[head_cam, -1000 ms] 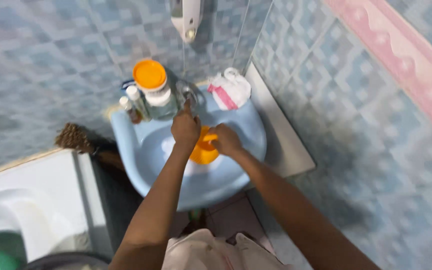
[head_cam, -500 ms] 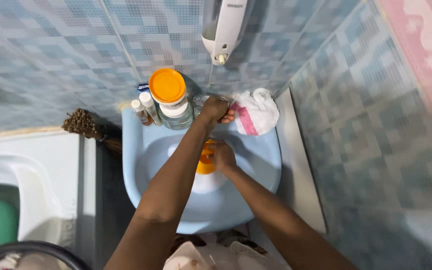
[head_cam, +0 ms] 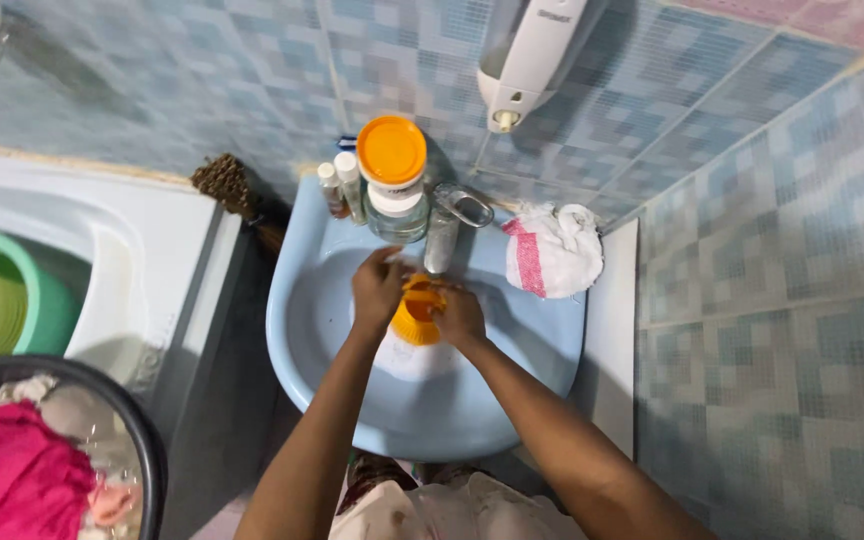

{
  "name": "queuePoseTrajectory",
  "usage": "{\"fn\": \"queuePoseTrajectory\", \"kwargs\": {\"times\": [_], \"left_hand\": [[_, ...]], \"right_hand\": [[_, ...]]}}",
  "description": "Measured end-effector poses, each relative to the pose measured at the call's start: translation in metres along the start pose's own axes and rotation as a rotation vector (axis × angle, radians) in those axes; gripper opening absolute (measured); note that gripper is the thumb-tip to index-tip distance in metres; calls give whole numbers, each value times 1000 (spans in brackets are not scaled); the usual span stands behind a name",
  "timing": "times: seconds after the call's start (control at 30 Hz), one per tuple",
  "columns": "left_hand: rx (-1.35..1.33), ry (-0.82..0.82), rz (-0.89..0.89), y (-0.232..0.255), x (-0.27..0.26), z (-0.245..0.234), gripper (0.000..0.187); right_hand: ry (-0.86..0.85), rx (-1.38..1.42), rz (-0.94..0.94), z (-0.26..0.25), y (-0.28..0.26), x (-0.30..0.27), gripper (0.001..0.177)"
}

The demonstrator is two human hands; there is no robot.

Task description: Scrubbing the inside of a toilet bowl with a brush and rinsing it with water from a pitcher.

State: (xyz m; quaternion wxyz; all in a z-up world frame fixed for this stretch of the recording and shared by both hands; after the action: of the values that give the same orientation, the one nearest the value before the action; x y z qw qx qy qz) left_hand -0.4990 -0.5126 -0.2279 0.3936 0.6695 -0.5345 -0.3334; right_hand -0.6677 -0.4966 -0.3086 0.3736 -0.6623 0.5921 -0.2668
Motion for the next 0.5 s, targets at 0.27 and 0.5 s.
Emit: {"fn": "queuePoseTrajectory", "kwargs": {"times": [0.27,0.5], "left_hand": [[367,151,-230,-81,-61,-35,24],[206,307,-124,-66,-68,-103,23]], "right_hand": [[257,15,-114,-21,-49,-29,46],[320,53,-276,17,-147,-28,35]]}}
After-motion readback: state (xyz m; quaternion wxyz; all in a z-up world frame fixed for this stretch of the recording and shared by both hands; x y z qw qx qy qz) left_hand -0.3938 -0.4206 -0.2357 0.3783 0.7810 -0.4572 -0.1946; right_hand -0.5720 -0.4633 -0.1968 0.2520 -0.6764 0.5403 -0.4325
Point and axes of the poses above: each hand's wrist, its own x-axis towards the middle knuckle, its own z-axis out of the palm, y = z × x, the point moved 8 cm from there along x, towards the middle knuckle, and after that the axes turned 13 degrees about x, right-handed, at the moved point
